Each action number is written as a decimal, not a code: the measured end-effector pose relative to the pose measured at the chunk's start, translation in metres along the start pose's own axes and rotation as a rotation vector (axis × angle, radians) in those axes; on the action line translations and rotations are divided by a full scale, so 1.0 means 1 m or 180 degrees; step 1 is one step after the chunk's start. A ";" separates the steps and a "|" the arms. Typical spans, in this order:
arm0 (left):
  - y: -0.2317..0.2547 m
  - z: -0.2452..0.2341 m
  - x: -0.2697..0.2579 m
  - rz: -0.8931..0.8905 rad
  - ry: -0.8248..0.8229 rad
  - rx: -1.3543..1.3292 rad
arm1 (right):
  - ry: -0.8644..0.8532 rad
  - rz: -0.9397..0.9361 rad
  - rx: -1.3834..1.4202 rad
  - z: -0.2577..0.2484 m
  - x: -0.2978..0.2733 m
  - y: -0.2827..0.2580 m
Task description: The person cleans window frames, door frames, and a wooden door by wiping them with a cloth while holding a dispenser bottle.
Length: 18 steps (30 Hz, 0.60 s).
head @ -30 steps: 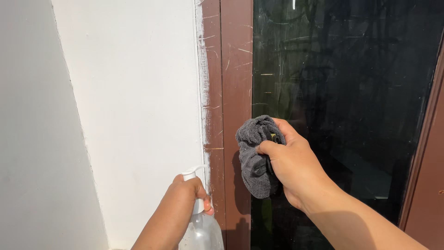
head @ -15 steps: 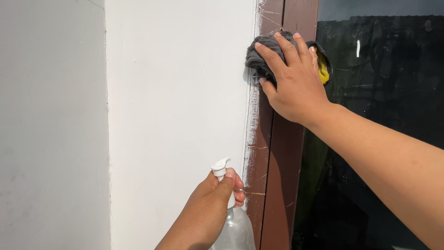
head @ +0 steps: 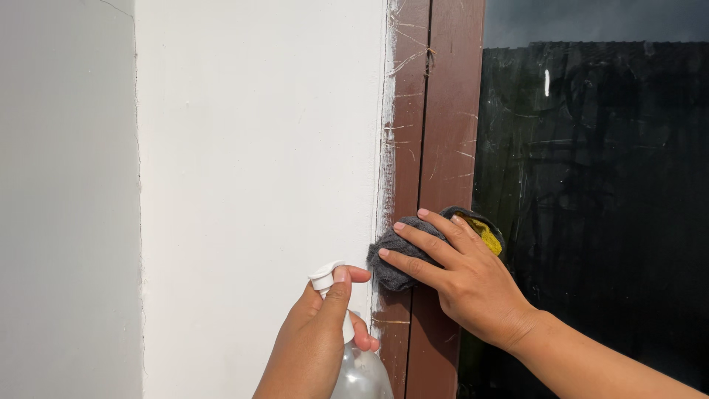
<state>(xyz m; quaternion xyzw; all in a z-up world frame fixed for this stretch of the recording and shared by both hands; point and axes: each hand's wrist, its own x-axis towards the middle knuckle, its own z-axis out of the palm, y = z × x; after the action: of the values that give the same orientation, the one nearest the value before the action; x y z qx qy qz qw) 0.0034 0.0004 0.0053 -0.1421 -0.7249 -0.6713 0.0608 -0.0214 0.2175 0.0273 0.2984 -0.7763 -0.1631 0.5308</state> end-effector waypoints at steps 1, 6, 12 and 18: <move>0.000 0.001 -0.003 -0.0235 -0.0027 -0.0200 | 0.0227 0.0076 -0.0118 -0.004 0.013 0.008; -0.003 -0.003 -0.010 -0.0627 -0.0130 -0.0588 | 0.0701 0.0123 -0.0321 -0.025 0.077 0.058; -0.008 0.000 -0.012 -0.0728 -0.0193 -0.0026 | 0.0904 0.0854 0.0206 -0.018 0.071 0.028; -0.029 0.015 -0.019 -0.0667 -0.0210 -0.0287 | -0.0059 0.0815 0.0429 -0.001 -0.030 -0.037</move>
<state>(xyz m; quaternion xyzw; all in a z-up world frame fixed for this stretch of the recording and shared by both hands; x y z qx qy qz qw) 0.0145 0.0114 -0.0290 -0.0901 -0.7064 -0.7009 -0.0400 -0.0019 0.2080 -0.0154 0.2303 -0.8221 -0.0443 0.5188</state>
